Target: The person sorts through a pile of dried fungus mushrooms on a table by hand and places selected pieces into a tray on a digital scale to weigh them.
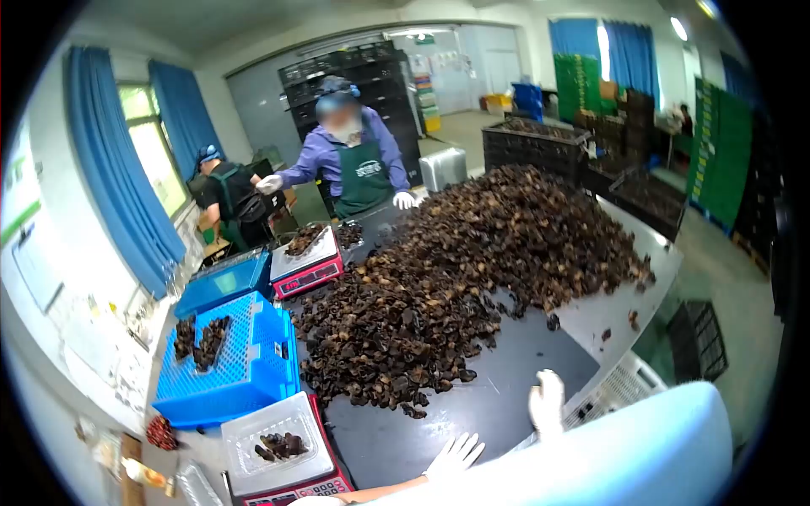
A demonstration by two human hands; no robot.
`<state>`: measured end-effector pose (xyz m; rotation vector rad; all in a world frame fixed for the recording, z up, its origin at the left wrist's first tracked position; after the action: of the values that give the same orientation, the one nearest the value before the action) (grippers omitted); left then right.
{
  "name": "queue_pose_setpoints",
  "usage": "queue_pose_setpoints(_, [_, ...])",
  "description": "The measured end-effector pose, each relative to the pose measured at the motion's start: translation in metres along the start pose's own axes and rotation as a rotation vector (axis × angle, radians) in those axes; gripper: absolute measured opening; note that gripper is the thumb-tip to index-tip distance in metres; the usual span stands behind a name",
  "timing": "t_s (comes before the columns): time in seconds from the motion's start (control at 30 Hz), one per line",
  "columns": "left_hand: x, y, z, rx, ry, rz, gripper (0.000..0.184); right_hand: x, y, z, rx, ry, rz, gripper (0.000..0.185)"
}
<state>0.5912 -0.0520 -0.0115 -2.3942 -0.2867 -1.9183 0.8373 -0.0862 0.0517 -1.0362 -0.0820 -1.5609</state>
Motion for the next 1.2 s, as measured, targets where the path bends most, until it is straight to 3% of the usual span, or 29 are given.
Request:
queue_pose_setpoints(0.07, [-0.004,-0.001,0.002,0.016,-0.013,0.04,0.064,-0.084,-0.016,0.026,-0.024,-0.36,-0.006,0.05])
queue_pose_setpoints(0.13, [-0.017,-0.005,0.006,0.052,0.109,0.023,0.063,-0.142,-0.011,0.032,-0.02,-0.472,-0.258,0.062])
queue_pose_setpoints(0.2, [-0.025,-0.005,0.012,0.061,0.199,-0.001,0.062,-0.145,-0.007,0.047,-0.006,-0.494,-0.353,0.064])
queue_pose_setpoints(0.3, [-0.03,-0.004,0.015,0.034,0.284,-0.022,0.061,-0.083,0.014,0.06,-0.145,-0.4,-0.537,0.055])
queue_pose_setpoints(0.33, [-0.031,-0.003,0.014,0.023,0.303,-0.025,0.06,-0.041,0.023,0.059,-0.35,-0.464,-0.455,0.054])
queue_pose_setpoints(0.4, [-0.033,-0.004,0.013,0.011,0.345,-0.039,0.059,0.0,0.084,0.03,-0.429,-0.345,-0.613,0.059])
queue_pose_setpoints(0.5, [-0.034,-0.005,0.01,-0.007,0.414,-0.055,0.057,0.116,0.136,-0.025,-0.932,-0.484,-1.002,0.069])
queue_pose_setpoints(0.6, [-0.041,-0.005,0.009,-0.03,0.492,-0.077,0.056,0.152,0.164,-0.055,-1.066,-0.45,-1.32,0.064])
queue_pose_setpoints(0.67, [-0.045,-0.014,0.013,-0.031,0.51,-0.152,0.055,0.146,0.166,-0.05,-0.943,-0.407,-1.142,0.057])
queue_pose_setpoints(0.77, [0.035,-0.088,-0.01,0.223,0.501,-0.544,0.045,0.083,0.222,-0.055,-0.3,0.099,-0.897,0.042])
queue_pose_setpoints(0.8, [0.07,-0.116,-0.029,0.344,0.568,-0.666,0.04,0.062,0.205,-0.042,-0.175,0.064,-0.749,0.039])
queue_pose_setpoints(0.83, [0.103,-0.138,-0.056,0.477,0.759,-0.618,0.033,0.047,0.148,-0.013,-0.054,0.029,-0.599,0.037])
queue_pose_setpoints(0.87, [0.119,-0.151,-0.085,0.563,1.171,-0.237,0.036,0.037,0.1,0.015,0.035,-0.055,-0.421,0.038])
queue_pose_setpoints(0.9, [0.117,-0.172,-0.098,0.734,1.236,-0.08,0.038,0.027,0.064,0.034,0.122,-0.137,-0.241,0.038])
queue_pose_setpoints(0.97, [0.065,-0.245,-0.114,1.065,1.094,-0.196,0.048,-0.016,0.042,0.044,0.206,-0.185,-0.082,0.037])
queue_pose_setpoints(1.07, [0.009,-0.323,-0.134,1.494,0.709,-0.294,0.069,-0.073,0.013,0.065,0.22,-0.297,0.143,0.034])
queue_pose_setpoints(1.1, [0.011,-0.331,-0.137,1.48,0.677,-0.398,0.071,-0.09,-0.001,0.071,0.227,-0.328,0.225,0.033])
queue_pose_setpoints(1.13, [0.002,-0.33,-0.132,1.57,0.504,-0.434,0.073,-0.105,-0.018,0.074,0.282,-0.342,0.22,0.033])
queue_pose_setpoints(1.2, [-0.002,-0.326,-0.116,1.541,0.406,-0.243,0.066,-0.142,-0.05,0.076,0.303,-0.467,0.186,0.042])
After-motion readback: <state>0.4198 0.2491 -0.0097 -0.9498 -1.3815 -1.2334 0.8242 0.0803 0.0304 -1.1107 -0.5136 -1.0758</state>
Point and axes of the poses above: each hand's wrist, its own z-axis towards the middle knuckle, its own x-axis out of the back of the hand, y = z × x, the point moved 9 cm from there along z, towards the middle knuckle, and after that the axes turned 7 degrees about -y, right-handed, at the moved point
